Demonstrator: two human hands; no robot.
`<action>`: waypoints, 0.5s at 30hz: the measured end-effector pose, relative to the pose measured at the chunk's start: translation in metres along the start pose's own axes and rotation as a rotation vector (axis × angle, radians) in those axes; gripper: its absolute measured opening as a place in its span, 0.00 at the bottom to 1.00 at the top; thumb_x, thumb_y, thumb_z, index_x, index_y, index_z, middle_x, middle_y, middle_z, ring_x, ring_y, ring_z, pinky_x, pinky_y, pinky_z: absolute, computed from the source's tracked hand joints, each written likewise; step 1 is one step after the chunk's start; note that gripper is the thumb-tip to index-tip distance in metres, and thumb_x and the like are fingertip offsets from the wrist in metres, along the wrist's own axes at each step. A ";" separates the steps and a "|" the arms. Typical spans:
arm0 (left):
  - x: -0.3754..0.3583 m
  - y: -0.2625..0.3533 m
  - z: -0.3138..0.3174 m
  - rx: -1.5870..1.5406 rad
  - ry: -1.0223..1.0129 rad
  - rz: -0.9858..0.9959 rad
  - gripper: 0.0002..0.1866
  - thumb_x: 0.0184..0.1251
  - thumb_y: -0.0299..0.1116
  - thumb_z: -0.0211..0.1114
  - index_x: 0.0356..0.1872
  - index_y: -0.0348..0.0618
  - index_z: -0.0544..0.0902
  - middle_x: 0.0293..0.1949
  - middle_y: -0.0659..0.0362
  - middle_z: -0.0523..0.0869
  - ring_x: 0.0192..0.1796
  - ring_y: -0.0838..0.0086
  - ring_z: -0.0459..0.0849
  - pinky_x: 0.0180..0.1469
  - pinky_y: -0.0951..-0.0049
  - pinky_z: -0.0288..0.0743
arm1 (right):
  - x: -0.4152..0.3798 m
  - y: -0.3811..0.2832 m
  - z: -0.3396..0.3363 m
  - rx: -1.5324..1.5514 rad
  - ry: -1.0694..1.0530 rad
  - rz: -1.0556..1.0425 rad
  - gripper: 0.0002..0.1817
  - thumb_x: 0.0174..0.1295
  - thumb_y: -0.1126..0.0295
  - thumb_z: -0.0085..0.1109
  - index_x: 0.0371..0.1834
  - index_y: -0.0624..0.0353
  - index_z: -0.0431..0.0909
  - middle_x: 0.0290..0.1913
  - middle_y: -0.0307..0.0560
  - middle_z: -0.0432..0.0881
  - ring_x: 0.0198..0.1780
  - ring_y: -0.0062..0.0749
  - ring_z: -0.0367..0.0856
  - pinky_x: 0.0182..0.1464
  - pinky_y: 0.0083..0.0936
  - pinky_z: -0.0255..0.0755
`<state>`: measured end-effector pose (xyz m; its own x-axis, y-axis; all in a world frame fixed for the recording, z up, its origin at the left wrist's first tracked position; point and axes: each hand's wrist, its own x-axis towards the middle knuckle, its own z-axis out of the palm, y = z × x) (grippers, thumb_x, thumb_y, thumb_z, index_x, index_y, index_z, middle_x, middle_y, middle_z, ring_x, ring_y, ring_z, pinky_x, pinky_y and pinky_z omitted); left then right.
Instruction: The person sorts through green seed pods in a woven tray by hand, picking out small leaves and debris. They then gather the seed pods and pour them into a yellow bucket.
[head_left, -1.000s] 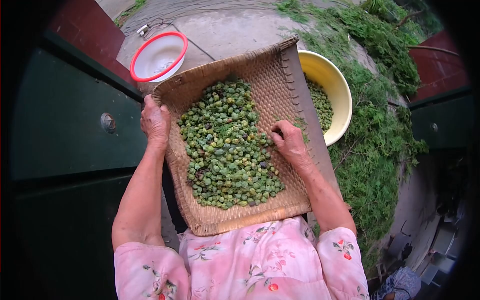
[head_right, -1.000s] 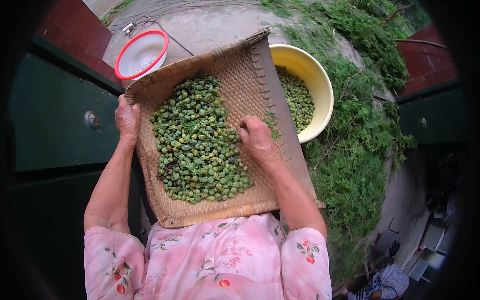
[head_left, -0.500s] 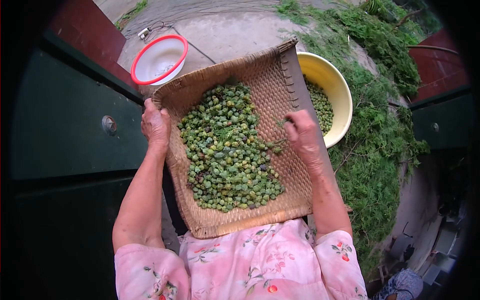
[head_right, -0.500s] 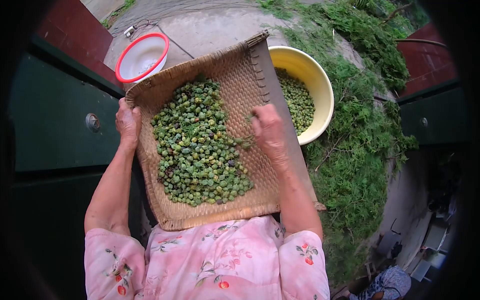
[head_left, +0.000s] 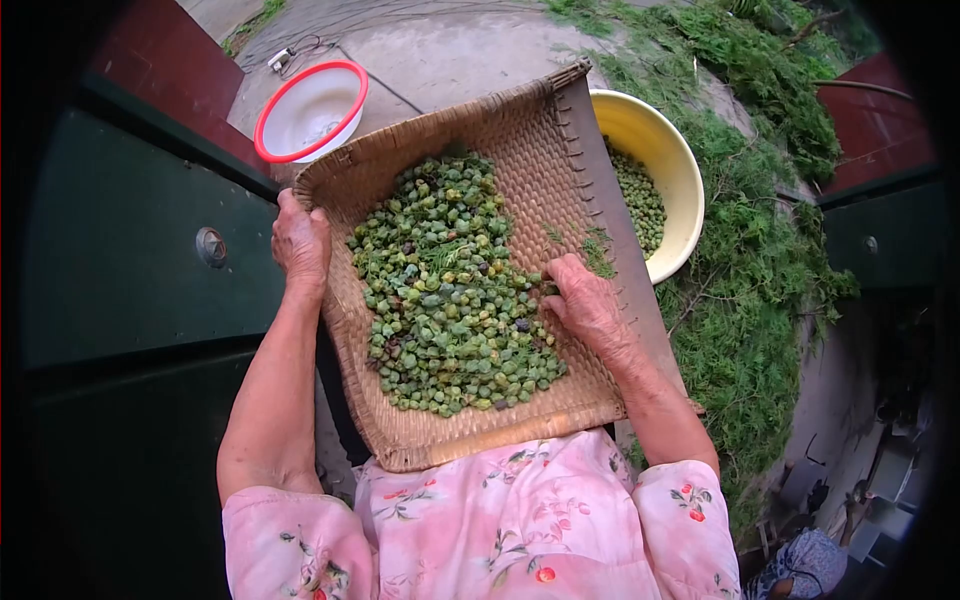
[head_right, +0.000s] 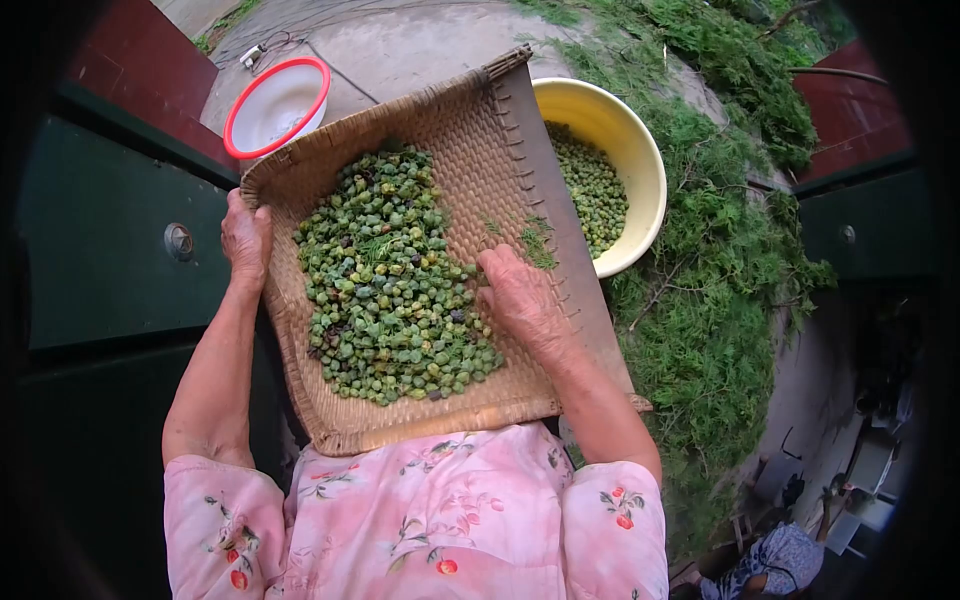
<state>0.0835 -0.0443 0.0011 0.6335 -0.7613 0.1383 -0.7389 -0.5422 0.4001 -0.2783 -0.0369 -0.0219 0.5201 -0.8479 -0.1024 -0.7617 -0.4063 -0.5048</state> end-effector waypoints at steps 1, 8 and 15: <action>0.000 0.000 0.000 0.001 0.000 -0.003 0.24 0.56 0.34 0.61 0.55 0.43 0.69 0.40 0.40 0.84 0.46 0.45 0.82 0.50 0.52 0.74 | 0.000 0.002 0.002 0.064 0.042 -0.002 0.16 0.52 0.75 0.62 0.45 0.59 0.72 0.41 0.53 0.73 0.43 0.51 0.77 0.44 0.41 0.72; 0.000 0.003 -0.002 -0.013 -0.006 -0.019 0.23 0.57 0.34 0.61 0.55 0.43 0.70 0.41 0.41 0.84 0.47 0.45 0.82 0.50 0.52 0.74 | 0.009 0.014 0.004 0.325 0.140 0.025 0.13 0.51 0.76 0.62 0.41 0.60 0.74 0.38 0.53 0.73 0.44 0.50 0.76 0.45 0.40 0.72; -0.001 0.005 -0.003 0.026 -0.014 -0.045 0.23 0.57 0.35 0.61 0.55 0.44 0.70 0.41 0.41 0.84 0.47 0.46 0.82 0.51 0.53 0.74 | 0.015 0.004 0.016 0.017 0.155 -0.045 0.13 0.52 0.75 0.59 0.42 0.60 0.75 0.35 0.51 0.74 0.38 0.41 0.78 0.42 0.32 0.74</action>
<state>0.0800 -0.0457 0.0055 0.6631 -0.7407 0.1082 -0.7155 -0.5846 0.3824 -0.2676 -0.0455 -0.0386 0.4867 -0.8719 0.0540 -0.7317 -0.4406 -0.5201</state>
